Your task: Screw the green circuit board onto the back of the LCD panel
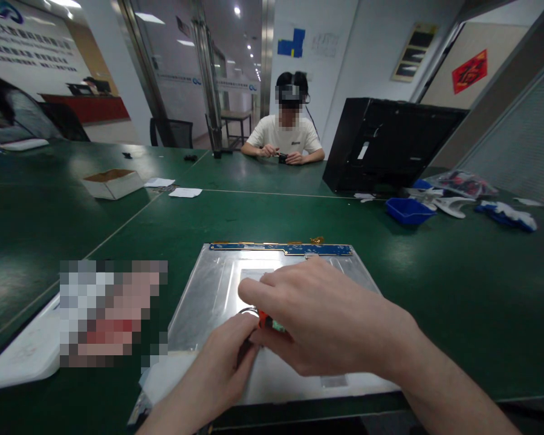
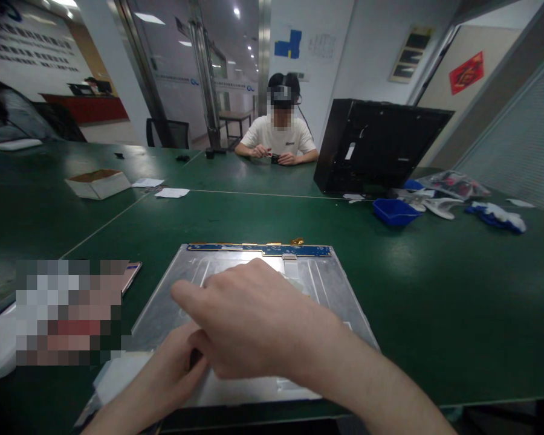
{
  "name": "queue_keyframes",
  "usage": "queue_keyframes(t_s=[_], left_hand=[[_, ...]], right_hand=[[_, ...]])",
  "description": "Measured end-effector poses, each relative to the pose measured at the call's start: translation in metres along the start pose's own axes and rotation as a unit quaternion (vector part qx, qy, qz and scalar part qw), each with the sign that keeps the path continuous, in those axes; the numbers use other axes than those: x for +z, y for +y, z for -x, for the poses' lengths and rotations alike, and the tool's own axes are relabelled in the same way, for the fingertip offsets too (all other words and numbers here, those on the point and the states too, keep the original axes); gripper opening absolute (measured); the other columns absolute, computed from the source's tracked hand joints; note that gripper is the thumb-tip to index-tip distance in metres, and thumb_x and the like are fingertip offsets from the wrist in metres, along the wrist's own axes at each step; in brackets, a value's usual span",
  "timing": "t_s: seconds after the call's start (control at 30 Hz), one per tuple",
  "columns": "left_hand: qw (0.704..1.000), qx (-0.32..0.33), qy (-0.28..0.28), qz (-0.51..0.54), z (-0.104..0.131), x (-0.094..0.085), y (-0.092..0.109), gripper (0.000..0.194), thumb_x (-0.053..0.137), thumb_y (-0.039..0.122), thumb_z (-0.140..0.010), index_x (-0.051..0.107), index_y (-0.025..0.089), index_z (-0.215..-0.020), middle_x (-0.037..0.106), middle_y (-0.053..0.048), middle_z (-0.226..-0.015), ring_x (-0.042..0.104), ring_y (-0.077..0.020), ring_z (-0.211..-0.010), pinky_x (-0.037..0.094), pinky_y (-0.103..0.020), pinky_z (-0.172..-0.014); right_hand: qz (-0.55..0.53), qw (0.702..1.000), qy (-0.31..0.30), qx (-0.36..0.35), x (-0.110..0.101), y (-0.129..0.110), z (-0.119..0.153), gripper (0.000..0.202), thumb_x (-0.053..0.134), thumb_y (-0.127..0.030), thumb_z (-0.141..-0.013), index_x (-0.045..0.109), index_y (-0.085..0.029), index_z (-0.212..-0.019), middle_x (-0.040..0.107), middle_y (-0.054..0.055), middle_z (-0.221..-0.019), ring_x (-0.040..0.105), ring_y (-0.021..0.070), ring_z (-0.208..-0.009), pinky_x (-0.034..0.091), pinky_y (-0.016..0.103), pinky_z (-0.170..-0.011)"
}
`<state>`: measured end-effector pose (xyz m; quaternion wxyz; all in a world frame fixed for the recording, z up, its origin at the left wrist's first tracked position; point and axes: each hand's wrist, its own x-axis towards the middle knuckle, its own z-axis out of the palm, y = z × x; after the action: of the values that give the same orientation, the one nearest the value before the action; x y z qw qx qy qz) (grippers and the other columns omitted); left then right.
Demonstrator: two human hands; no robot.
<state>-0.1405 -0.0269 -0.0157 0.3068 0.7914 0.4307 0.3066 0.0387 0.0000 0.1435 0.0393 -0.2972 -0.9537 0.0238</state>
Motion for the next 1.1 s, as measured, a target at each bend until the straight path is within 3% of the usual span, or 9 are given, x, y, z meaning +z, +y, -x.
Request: queue_keyframes(t_s=[0.17, 0.33, 0.47, 0.7, 0.9, 1.0, 1.1], left_hand=[[1.000, 0.016, -0.002, 0.008, -0.001, -0.001, 0.001, 0.021, 0.044, 0.010, -0.086, 0.061, 0.019, -0.094, 0.068, -0.005, -0.092, 0.063, -0.0200, -0.082, 0.049, -0.028, -0.070], [1.000, 0.011, 0.000, 0.010, -0.002, -0.003, 0.005, 0.019, 0.044, 0.010, -0.082, 0.060, 0.018, -0.088, 0.067, -0.003, -0.082, 0.062, -0.0194, -0.075, 0.049, -0.028, -0.068], [1.000, 0.000, -0.009, 0.003, -0.001, -0.002, 0.001, 0.015, 0.045, 0.011, -0.080, 0.056, 0.019, -0.074, 0.064, -0.002, -0.070, 0.061, -0.0195, -0.068, 0.049, -0.028, -0.066], [0.999, 0.030, 0.016, -0.010, -0.001, -0.004, 0.005, 0.020, 0.044, 0.010, -0.081, 0.060, 0.021, -0.087, 0.066, -0.003, -0.081, 0.063, -0.0213, -0.080, 0.050, -0.028, -0.069], [1.000, 0.010, -0.005, 0.009, -0.002, -0.002, 0.004, 0.017, 0.044, 0.009, -0.080, 0.054, 0.019, -0.071, 0.063, 0.000, -0.068, 0.061, -0.0179, -0.068, 0.050, -0.027, -0.068], [1.000, 0.013, -0.005, 0.011, -0.003, 0.002, -0.004, 0.018, 0.046, 0.008, -0.077, 0.058, 0.020, -0.079, 0.065, 0.000, -0.079, 0.062, -0.0179, -0.074, 0.050, -0.026, -0.071], [0.999, 0.030, 0.028, 0.001, -0.004, 0.005, -0.008, 0.023, 0.046, 0.011, -0.078, 0.061, 0.020, -0.092, 0.066, -0.002, -0.094, 0.062, -0.0212, -0.086, 0.051, -0.027, -0.073]], right_hand=[[0.028, 0.999, 0.017, 0.037, 0.004, 0.002, -0.003, 0.018, 0.056, -0.036, -0.091, 0.056, -0.019, -0.083, 0.064, 0.000, -0.066, 0.054, 0.0127, -0.056, 0.017, 0.030, -0.050], [0.013, 1.000, 0.020, 0.005, 0.003, -0.001, -0.001, 0.003, 0.055, -0.022, -0.084, 0.053, -0.019, -0.085, 0.064, -0.001, -0.069, 0.050, 0.0121, -0.055, 0.017, 0.029, -0.049], [-0.019, 1.000, 0.008, -0.020, 0.001, -0.001, 0.001, 0.009, 0.056, -0.020, -0.080, 0.051, -0.019, -0.087, 0.064, -0.001, -0.074, 0.049, 0.0118, -0.056, 0.019, 0.028, -0.048], [0.017, 1.000, 0.026, 0.003, 0.004, 0.002, -0.001, 0.027, 0.051, -0.041, -0.093, 0.057, -0.020, -0.078, 0.060, -0.001, -0.062, 0.045, 0.0112, -0.050, 0.015, 0.029, -0.048], [0.004, 1.000, 0.020, -0.006, 0.003, -0.001, -0.001, 0.006, 0.055, -0.024, -0.086, 0.053, -0.019, -0.082, 0.062, -0.001, -0.067, 0.045, 0.0111, -0.053, 0.016, 0.029, -0.048], [-0.031, 0.999, -0.002, -0.030, 0.000, -0.003, 0.001, 0.015, 0.059, -0.019, -0.077, 0.050, -0.019, -0.089, 0.061, -0.002, -0.074, 0.045, 0.0109, -0.056, 0.020, 0.027, -0.046], [-0.046, 0.998, -0.004, -0.042, 0.000, -0.003, 0.002, 0.019, 0.061, -0.023, -0.078, 0.049, -0.019, -0.092, 0.061, -0.002, -0.077, 0.046, 0.0113, -0.057, 0.022, 0.027, -0.046]])
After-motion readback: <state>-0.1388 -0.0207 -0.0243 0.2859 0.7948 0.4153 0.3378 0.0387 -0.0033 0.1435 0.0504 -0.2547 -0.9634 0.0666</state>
